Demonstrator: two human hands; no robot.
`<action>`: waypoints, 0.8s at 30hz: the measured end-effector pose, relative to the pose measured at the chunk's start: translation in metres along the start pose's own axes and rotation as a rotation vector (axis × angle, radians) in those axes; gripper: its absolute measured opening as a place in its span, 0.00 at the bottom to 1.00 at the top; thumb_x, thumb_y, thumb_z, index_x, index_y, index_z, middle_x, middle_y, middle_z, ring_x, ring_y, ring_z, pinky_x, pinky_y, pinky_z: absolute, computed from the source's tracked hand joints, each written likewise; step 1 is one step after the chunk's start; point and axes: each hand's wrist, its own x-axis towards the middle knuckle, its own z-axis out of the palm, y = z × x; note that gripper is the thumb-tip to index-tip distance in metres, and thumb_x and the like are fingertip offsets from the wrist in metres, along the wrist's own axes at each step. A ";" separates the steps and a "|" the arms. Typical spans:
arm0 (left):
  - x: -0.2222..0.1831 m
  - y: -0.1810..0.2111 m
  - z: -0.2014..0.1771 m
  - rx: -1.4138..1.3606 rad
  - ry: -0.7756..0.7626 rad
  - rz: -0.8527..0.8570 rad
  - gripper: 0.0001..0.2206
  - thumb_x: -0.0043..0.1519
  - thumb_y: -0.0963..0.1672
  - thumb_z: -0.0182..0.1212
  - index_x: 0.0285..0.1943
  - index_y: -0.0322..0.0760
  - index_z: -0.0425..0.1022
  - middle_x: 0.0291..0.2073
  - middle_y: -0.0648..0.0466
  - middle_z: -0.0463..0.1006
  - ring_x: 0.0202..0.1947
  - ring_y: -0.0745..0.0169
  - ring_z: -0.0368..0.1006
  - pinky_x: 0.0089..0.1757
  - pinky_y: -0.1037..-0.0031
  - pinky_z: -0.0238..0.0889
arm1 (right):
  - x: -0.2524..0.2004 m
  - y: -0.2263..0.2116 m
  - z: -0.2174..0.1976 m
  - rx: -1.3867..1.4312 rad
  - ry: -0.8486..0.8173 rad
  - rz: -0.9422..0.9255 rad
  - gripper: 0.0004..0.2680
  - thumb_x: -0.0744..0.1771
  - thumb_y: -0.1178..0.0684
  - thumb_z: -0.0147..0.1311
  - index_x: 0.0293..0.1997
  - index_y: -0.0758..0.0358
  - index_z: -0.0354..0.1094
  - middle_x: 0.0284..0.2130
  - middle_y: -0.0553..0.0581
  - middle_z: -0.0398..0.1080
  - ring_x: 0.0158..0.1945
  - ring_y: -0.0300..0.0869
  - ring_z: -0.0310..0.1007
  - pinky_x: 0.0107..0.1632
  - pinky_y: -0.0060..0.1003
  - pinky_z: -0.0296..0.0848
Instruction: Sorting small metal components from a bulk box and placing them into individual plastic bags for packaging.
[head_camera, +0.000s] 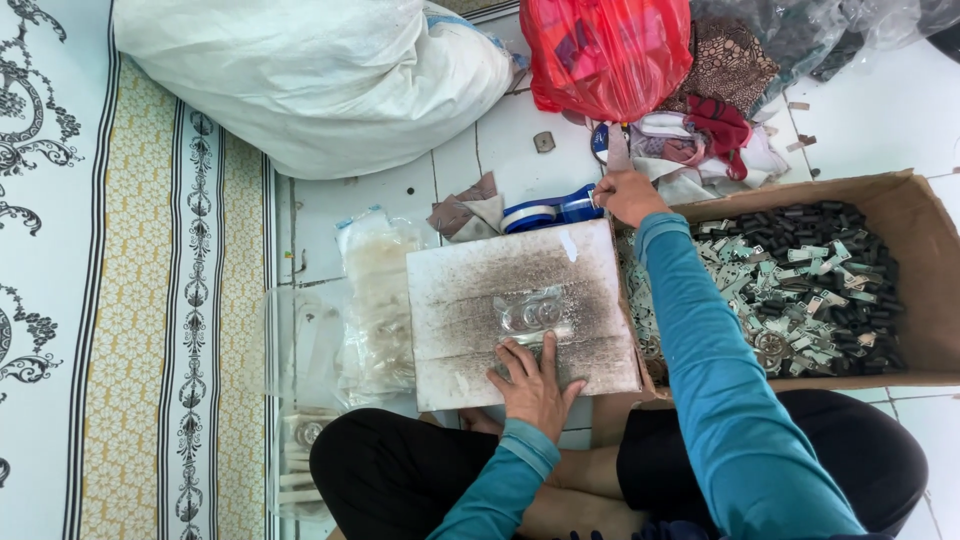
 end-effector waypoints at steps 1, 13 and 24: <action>0.000 0.000 0.000 0.001 0.000 0.000 0.47 0.61 0.71 0.34 0.83 0.51 0.31 0.69 0.23 0.54 0.67 0.18 0.52 0.52 0.31 0.60 | -0.002 -0.004 -0.001 0.001 0.000 -0.001 0.04 0.69 0.54 0.55 0.43 0.58 0.77 0.45 0.58 0.76 0.49 0.50 0.73 0.53 0.49 0.73; -0.001 0.001 0.002 0.001 -0.013 0.003 0.48 0.61 0.71 0.33 0.83 0.49 0.30 0.69 0.23 0.53 0.67 0.18 0.52 0.53 0.31 0.59 | -0.022 -0.032 -0.011 0.050 0.100 0.119 0.10 0.69 0.65 0.46 0.53 0.53 0.63 0.58 0.67 0.62 0.58 0.57 0.67 0.63 0.49 0.67; -0.004 0.004 0.016 -0.203 0.142 0.021 0.49 0.59 0.68 0.41 0.83 0.41 0.35 0.65 0.16 0.53 0.68 0.08 0.44 0.53 0.19 0.43 | 0.040 0.006 0.018 -0.304 0.181 0.139 0.04 0.70 0.58 0.45 0.49 0.55 0.63 0.45 0.67 0.73 0.48 0.58 0.77 0.46 0.56 0.79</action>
